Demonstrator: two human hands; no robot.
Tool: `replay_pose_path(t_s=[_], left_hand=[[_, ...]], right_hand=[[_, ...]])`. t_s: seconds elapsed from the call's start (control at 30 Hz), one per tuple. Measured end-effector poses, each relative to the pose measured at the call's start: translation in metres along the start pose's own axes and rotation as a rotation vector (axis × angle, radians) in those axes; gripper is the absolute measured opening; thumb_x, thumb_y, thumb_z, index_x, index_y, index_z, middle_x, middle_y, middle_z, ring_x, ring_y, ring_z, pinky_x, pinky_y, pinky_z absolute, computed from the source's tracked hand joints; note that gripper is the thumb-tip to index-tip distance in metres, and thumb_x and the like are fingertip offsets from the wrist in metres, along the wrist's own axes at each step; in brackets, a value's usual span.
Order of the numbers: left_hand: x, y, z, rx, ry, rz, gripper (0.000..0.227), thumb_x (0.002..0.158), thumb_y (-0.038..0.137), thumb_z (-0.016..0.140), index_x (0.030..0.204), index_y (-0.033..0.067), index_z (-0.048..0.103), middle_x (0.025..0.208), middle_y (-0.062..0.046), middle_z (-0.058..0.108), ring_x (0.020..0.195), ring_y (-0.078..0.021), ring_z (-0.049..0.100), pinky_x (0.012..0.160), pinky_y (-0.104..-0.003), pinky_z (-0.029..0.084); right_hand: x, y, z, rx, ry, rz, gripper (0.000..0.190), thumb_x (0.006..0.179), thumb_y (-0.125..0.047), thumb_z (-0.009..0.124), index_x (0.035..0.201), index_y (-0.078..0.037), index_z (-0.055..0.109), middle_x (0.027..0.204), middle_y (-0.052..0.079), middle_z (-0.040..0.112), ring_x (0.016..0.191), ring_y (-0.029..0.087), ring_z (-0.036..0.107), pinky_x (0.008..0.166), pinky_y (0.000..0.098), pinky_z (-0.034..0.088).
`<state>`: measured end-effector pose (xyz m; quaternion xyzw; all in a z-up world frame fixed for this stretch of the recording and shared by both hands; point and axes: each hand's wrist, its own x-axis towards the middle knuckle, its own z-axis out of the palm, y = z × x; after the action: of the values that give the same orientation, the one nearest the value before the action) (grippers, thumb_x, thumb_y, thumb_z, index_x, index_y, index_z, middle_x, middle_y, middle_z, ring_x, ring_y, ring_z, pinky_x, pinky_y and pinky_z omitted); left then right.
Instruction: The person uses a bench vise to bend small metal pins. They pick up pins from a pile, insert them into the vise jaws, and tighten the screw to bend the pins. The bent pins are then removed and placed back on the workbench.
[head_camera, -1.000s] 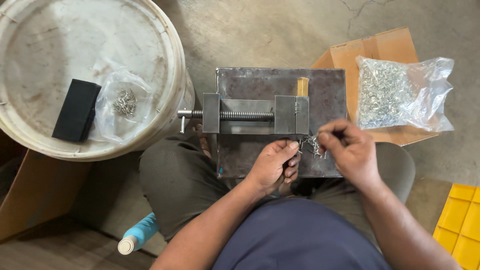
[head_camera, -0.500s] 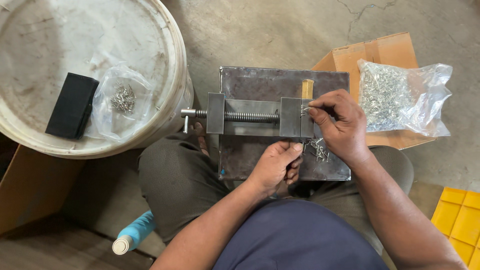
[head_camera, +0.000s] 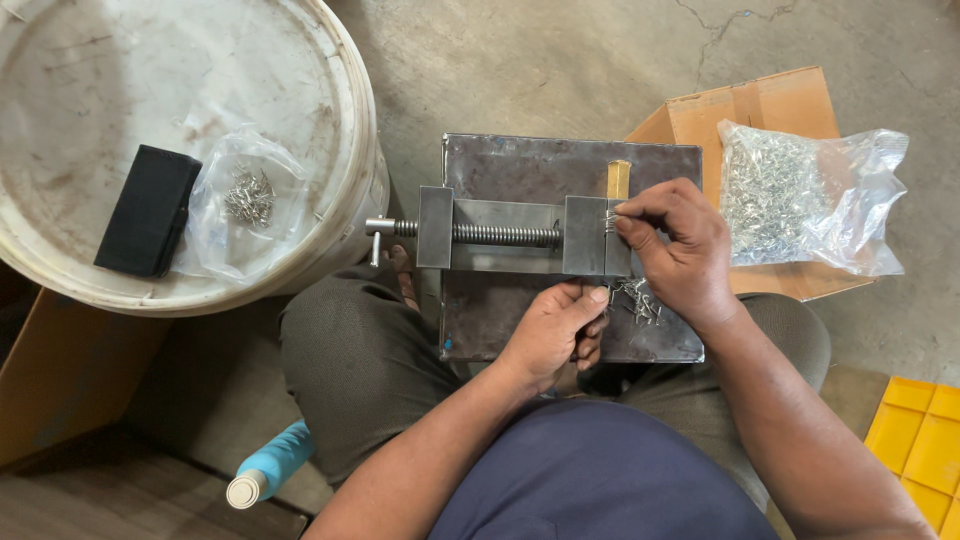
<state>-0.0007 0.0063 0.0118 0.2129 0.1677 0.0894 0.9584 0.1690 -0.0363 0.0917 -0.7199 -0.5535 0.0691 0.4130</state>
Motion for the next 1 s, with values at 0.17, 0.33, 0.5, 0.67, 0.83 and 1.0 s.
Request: replay_pose_path(t_s=[0.17, 0.33, 0.5, 0.67, 0.83, 1.0], left_hand=[[0.001, -0.002, -0.002, -0.033, 0.004, 0.001, 0.026, 0.107, 0.028, 0.059, 0.088, 0.0112, 0.055, 0.070, 0.002, 0.049, 0.051, -0.0070, 0.045, 0.046, -0.026, 0.042], [0.001, -0.004, -0.003, -0.062, -0.011, 0.014, 0.023, 0.107, 0.025, 0.058, 0.089, 0.0112, 0.054, 0.070, 0.001, 0.049, 0.051, -0.0077, 0.045, 0.046, -0.027, 0.041], [0.003, -0.012, -0.011, -0.145, -0.037, 0.034, 0.024, 0.109, 0.023, 0.056, 0.090, 0.0090, 0.055, 0.073, 0.000, 0.051, 0.053, -0.0097, 0.046, 0.047, -0.028, 0.042], [0.001, -0.010, -0.009, -0.167, -0.021, 0.013, 0.019, 0.108, 0.022, 0.055, 0.096, 0.0081, 0.059, 0.073, 0.000, 0.050, 0.054, -0.0099, 0.045, 0.050, -0.028, 0.042], [0.000, -0.008, -0.009, -0.137, -0.044, 0.018, 0.022, 0.110, 0.024, 0.056, 0.096, 0.0074, 0.059, 0.075, 0.000, 0.051, 0.055, -0.0103, 0.046, 0.050, -0.028, 0.042], [-0.001, -0.010, -0.010, -0.065, -0.048, 0.016, 0.021, 0.109, 0.025, 0.057, 0.097, 0.0080, 0.060, 0.074, 0.000, 0.051, 0.054, -0.0093, 0.045, 0.049, -0.028, 0.042]], right_hand=[[-0.002, -0.003, -0.004, -0.040, -0.028, -0.027, 0.016, 0.096, 0.000, 0.075, 0.112, -0.004, 0.074, 0.105, 0.008, 0.067, 0.087, 0.016, 0.066, 0.074, 0.0282, 0.053], [-0.026, -0.011, -0.010, 0.093, 0.090, 0.018, 0.018, 0.103, 0.003, 0.066, 0.121, 0.001, 0.067, 0.113, 0.007, 0.063, 0.091, 0.010, 0.065, 0.079, 0.0245, 0.055], [-0.078, -0.011, -0.011, 0.220, -0.007, 0.296, 0.014, 0.104, -0.001, 0.067, 0.118, 0.000, 0.070, 0.100, 0.002, 0.064, 0.081, 0.005, 0.061, 0.070, 0.0214, 0.050], [-0.092, -0.011, -0.004, 0.354, -0.147, 0.377, 0.018, 0.097, -0.004, 0.070, 0.115, 0.001, 0.071, 0.097, 0.003, 0.066, 0.079, 0.006, 0.060, 0.069, 0.0214, 0.048], [-0.089, -0.017, -0.005, 0.235, -0.143, 0.177, 0.020, 0.094, -0.006, 0.075, 0.112, 0.000, 0.071, 0.098, 0.006, 0.069, 0.085, 0.009, 0.065, 0.076, 0.0233, 0.053], [-0.089, -0.018, -0.001, 0.208, -0.097, 0.239, 0.011, 0.096, -0.006, 0.074, 0.105, -0.001, 0.072, 0.093, 0.005, 0.070, 0.081, 0.011, 0.065, 0.073, 0.0246, 0.052]])
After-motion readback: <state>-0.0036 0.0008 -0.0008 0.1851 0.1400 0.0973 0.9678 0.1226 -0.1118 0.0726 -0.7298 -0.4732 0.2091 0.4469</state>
